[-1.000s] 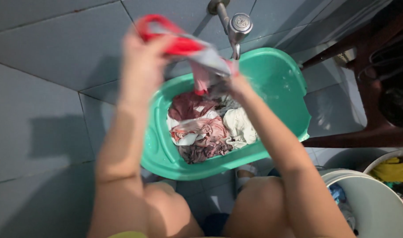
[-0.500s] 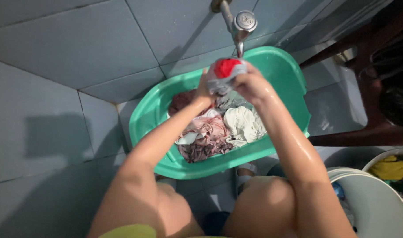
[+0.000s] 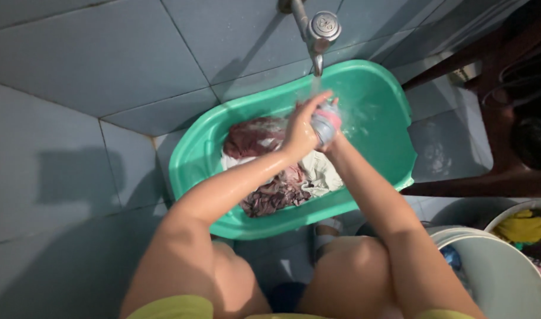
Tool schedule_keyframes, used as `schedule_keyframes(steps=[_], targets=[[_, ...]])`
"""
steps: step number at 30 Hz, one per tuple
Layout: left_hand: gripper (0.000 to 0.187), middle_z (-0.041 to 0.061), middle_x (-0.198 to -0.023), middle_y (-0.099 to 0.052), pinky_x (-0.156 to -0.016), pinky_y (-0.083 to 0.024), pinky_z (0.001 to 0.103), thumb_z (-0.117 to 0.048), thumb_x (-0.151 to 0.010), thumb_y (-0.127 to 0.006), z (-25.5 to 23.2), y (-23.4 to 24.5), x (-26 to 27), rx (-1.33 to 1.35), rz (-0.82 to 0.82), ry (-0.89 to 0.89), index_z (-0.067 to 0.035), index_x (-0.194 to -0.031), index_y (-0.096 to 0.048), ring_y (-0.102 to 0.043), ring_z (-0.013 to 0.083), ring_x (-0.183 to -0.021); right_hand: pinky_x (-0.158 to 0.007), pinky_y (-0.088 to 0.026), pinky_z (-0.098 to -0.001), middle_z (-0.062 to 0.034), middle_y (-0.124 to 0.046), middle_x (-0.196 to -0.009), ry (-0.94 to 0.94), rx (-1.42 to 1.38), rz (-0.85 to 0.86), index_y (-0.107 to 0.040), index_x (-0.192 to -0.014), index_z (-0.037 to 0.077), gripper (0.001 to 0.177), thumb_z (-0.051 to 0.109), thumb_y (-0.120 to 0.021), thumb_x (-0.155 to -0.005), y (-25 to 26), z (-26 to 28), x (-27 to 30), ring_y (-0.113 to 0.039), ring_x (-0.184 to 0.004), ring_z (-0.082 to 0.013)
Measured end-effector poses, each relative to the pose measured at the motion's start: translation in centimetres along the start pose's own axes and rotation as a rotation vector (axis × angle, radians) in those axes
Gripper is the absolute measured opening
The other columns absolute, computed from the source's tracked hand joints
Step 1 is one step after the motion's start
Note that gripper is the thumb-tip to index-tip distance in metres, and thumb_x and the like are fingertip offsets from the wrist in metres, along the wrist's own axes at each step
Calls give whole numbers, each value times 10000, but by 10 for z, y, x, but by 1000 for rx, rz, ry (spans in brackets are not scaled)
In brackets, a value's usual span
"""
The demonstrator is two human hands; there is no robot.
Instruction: The person hand washes multiple pieces of clothing in a green basin under running water, rinsing and wringing each item before placing it into a white bucket.
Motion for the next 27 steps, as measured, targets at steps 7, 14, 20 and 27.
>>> schedule_keyframes(steps=[7,14,20,27], targets=[[538,97,-1355,-654,-1093,-490,345,-30,-859,-733,19,0,-4,216,38,66,-72,-1385,-626,-616,226,-1241,-889,-555,-428,-96,-708,-1014,245,42,-469,-655,-1053,123,573,653,-495,-908,-18,-2,12,-667,-953,-272],[345,121,-1139,-714,-950,-552,411,-320,-1099,-501,97,39,-39,1011,-281,489,-43,-1187,-686,-678,267,-1052,-817,-549,-395,-85,-709,-1021,608,695,-878,-687,-1073,53,279,295,-643,-942,-120,-7,-15,-665,-903,-235],[296,54,-1042,-723,-817,-597,338,-314,-1010,-517,61,47,-26,994,-56,975,-88,-1135,-664,-714,172,-894,-684,-527,-414,-62,-600,-892,745,2189,-419,-583,-827,124,372,338,-881,-763,-196,-10,4,-609,-808,-279],[312,78,-1074,-716,-781,-571,382,-292,-957,-572,46,55,37,1013,316,1215,-109,-1198,-647,-700,217,-927,-592,-504,-430,-50,-574,-884,246,2525,515,-655,-830,184,357,356,-846,-582,-237,-65,39,-607,-782,-276]])
Point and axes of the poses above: each hand's wrist, its own x-axis away from the middle knuckle, its own y-axis out of the back of the hand, z = x × y, the point moved 1 cm from there along -x, towards the middle knuckle
